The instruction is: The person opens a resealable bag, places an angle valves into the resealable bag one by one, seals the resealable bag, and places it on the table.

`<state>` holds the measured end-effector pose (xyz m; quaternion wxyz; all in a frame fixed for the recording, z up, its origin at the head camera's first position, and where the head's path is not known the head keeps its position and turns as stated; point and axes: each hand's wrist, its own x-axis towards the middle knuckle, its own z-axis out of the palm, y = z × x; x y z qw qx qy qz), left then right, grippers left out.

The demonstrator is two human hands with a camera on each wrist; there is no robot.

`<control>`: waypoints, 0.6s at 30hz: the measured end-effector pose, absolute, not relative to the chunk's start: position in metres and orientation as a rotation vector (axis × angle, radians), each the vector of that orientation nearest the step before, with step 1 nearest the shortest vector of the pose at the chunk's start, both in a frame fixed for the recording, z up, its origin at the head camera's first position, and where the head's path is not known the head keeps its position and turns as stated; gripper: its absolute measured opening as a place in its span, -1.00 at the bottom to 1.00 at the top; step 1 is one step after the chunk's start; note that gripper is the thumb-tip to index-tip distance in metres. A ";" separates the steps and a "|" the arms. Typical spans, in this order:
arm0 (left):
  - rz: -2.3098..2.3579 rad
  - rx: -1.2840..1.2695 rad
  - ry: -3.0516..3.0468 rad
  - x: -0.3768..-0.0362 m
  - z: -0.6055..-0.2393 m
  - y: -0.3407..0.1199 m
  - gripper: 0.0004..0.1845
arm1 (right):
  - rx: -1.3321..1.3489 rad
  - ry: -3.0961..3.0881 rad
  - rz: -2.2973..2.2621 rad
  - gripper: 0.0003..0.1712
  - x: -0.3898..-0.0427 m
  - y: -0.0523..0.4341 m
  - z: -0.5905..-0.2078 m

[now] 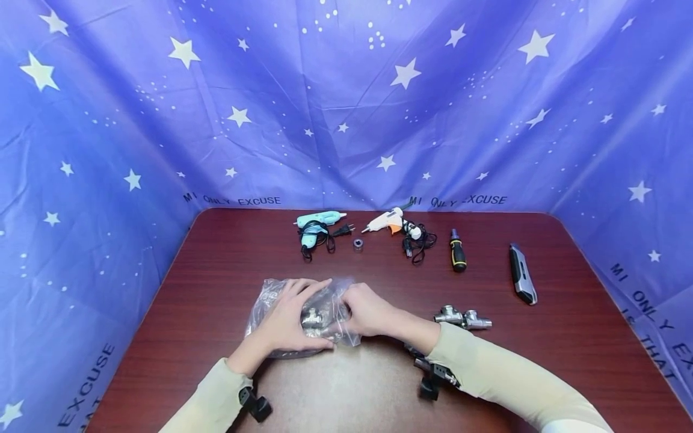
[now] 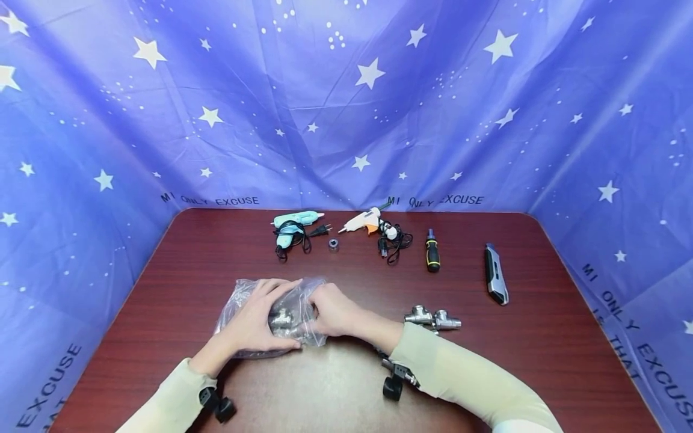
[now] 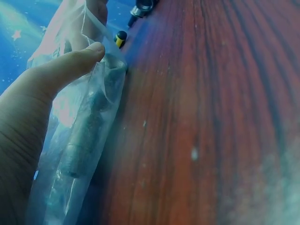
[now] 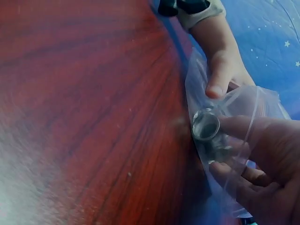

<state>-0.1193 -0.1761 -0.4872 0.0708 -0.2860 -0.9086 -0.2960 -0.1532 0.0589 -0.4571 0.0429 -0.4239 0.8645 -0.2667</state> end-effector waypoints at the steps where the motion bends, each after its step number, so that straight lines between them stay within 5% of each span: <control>1: -0.893 -0.863 -2.732 -0.119 -0.487 -0.176 0.33 | -1.292 2.669 -0.803 -0.62 -0.153 0.059 -0.457; 9: -0.886 -0.866 -2.718 -0.120 -0.489 -0.174 0.30 | -1.281 2.687 -0.816 -0.66 -0.152 0.058 -0.457; 14: -0.884 -0.874 -2.698 -0.121 -0.490 -0.174 0.31 | -1.286 2.560 -0.850 -0.95 -0.153 0.061 -0.456; 18: -0.866 -0.879 -2.674 -0.121 -0.490 -0.173 0.32 | -1.249 2.486 -0.861 -0.86 -0.154 0.060 -0.457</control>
